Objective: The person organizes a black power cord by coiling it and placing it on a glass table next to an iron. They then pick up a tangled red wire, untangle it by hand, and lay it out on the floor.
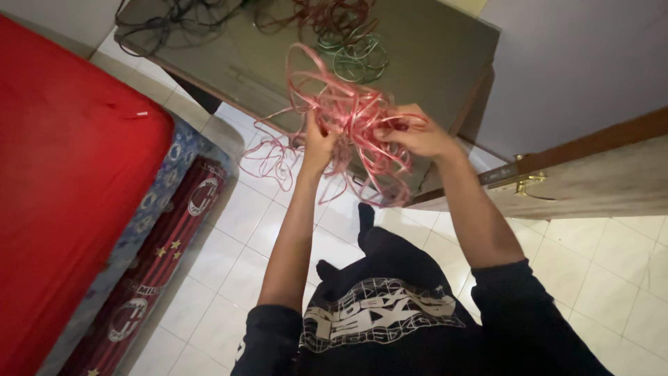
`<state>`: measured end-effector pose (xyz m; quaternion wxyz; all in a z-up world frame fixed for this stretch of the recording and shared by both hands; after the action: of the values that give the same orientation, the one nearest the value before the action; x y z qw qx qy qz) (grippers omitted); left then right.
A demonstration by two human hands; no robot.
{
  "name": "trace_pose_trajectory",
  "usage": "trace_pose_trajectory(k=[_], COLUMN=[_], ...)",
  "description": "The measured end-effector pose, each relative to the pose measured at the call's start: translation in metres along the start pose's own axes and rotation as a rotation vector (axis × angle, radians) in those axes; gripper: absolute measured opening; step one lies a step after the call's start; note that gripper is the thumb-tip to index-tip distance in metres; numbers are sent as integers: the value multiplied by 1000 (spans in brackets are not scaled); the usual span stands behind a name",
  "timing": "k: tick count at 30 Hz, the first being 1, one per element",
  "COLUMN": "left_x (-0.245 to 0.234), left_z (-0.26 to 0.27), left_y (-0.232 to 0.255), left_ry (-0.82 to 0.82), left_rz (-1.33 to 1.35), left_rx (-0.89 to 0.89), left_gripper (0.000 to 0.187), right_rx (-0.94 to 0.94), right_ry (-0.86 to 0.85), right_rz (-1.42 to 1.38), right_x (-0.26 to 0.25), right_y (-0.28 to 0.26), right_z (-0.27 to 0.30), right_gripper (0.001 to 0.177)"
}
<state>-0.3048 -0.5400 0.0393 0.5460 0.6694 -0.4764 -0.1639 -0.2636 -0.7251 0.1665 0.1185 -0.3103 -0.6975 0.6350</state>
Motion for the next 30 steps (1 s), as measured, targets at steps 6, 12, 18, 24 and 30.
trace_pose_trajectory(k=[6,12,18,24,30], left_x=[31,22,-45,-141,-166], left_z=[-39,-70,-70,-30,-1], left_y=[-14,-47,-70,-78,-61], left_ry=[26,130,401,782,792], left_rz=[-288,-162,-291,-434,-205], left_rx=[-150,-236,-58,-95,-287], left_gripper=[26,24,28,29,32], right_rx=[-220,53,-56,-57,0], right_ry=[-61,504,887,1191,766], right_rz=[93,-6,4,93,360], right_x=[-52,-203,-316,-365,-294], right_y=[-48,63,140,159,123], right_z=[-43,-98,-140,-151,-180], right_gripper=[29,16,4,6,16])
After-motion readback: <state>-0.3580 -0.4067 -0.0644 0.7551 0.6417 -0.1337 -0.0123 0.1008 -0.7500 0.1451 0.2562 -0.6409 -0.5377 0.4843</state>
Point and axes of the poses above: each hand's wrist, its own z-axis away from the middle knuckle, its own x-axis out of the palm, y = z × x, the point moved 10 cm from there along -z, towards the middle knuckle, and after that the axes turned 5 degrees about y, right-handed, at the moved point
